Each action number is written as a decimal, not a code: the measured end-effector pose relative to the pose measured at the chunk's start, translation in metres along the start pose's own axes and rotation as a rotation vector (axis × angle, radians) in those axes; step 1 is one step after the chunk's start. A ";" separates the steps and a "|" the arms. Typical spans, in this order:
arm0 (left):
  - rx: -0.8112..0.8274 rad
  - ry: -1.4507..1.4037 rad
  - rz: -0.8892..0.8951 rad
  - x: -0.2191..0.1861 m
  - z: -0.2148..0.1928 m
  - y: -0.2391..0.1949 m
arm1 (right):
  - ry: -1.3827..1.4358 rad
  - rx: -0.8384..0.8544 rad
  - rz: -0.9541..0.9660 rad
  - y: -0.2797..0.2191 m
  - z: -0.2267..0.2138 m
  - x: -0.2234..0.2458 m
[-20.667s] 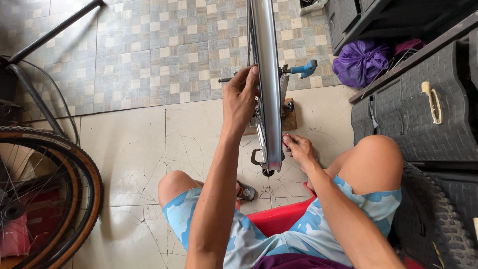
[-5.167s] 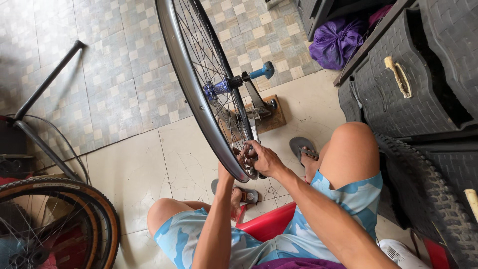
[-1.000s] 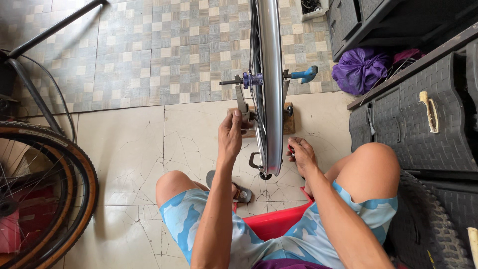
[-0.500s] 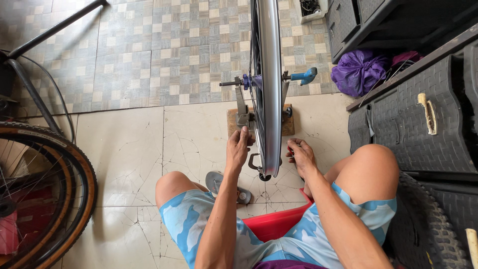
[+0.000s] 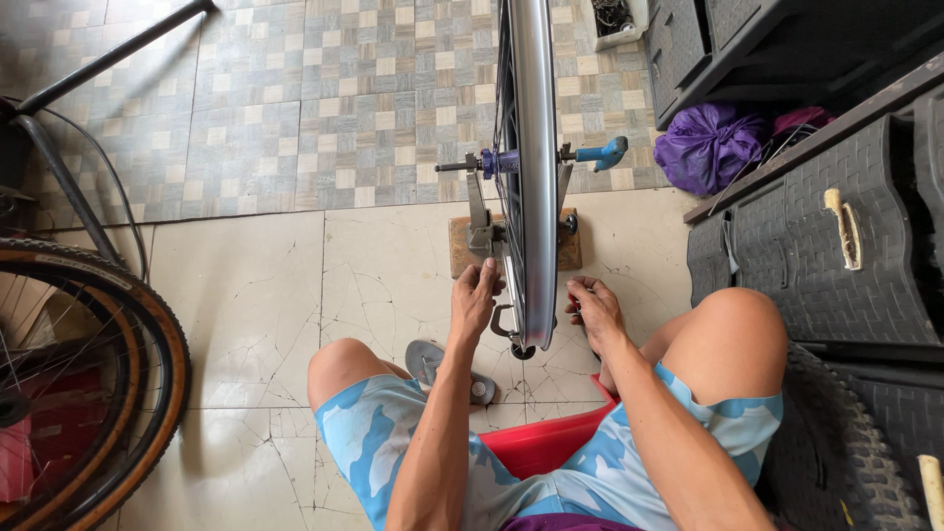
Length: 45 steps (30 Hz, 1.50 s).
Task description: The person uses a spoke wrench to adjust the tension of the spokes on a bicycle wheel mounted on a truing stand. They rotate the wheel periodically to check alignment and continue making small adjustments to the spokes.
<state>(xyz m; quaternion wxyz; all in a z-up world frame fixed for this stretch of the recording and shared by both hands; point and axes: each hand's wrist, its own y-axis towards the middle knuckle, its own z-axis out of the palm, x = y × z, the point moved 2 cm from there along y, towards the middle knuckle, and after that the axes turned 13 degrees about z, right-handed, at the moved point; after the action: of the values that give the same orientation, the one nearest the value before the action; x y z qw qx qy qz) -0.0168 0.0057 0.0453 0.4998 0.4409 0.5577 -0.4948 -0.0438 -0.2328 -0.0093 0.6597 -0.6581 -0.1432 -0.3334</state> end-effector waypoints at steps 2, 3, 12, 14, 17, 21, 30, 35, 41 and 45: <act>0.000 0.002 0.002 0.001 0.000 0.000 | -0.003 0.001 0.003 -0.001 0.000 0.000; 0.000 0.004 0.003 0.002 0.000 0.000 | -0.005 0.002 0.004 -0.001 0.000 0.000; 0.004 -0.009 0.029 0.010 0.002 0.000 | -0.008 -0.002 -0.008 -0.001 -0.001 0.000; 0.005 0.013 0.023 0.012 0.002 -0.001 | -0.011 -0.003 -0.007 0.000 -0.001 0.000; 0.006 0.033 0.021 0.013 0.002 -0.002 | -0.011 -0.005 -0.006 0.000 -0.001 -0.001; 0.006 0.044 0.018 0.014 0.001 -0.002 | -0.009 -0.006 -0.009 0.000 -0.002 0.000; 0.009 0.081 0.008 0.021 0.000 -0.005 | 0.003 0.001 0.000 -0.002 -0.001 0.001; 0.006 0.118 0.027 0.029 0.001 -0.004 | -0.005 -0.008 -0.003 -0.002 -0.001 0.001; 0.056 0.230 0.052 0.006 0.003 0.000 | 0.007 0.008 -0.009 0.003 -0.003 -0.002; 0.174 0.079 0.148 -0.053 0.006 0.012 | -0.008 -0.006 -0.011 0.003 -0.003 -0.003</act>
<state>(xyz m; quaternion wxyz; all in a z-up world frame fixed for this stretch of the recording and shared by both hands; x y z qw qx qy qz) 0.0018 0.0013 0.0962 0.4724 0.5417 0.4978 -0.4854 -0.0447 -0.2355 -0.0137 0.6553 -0.6606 -0.1483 -0.3349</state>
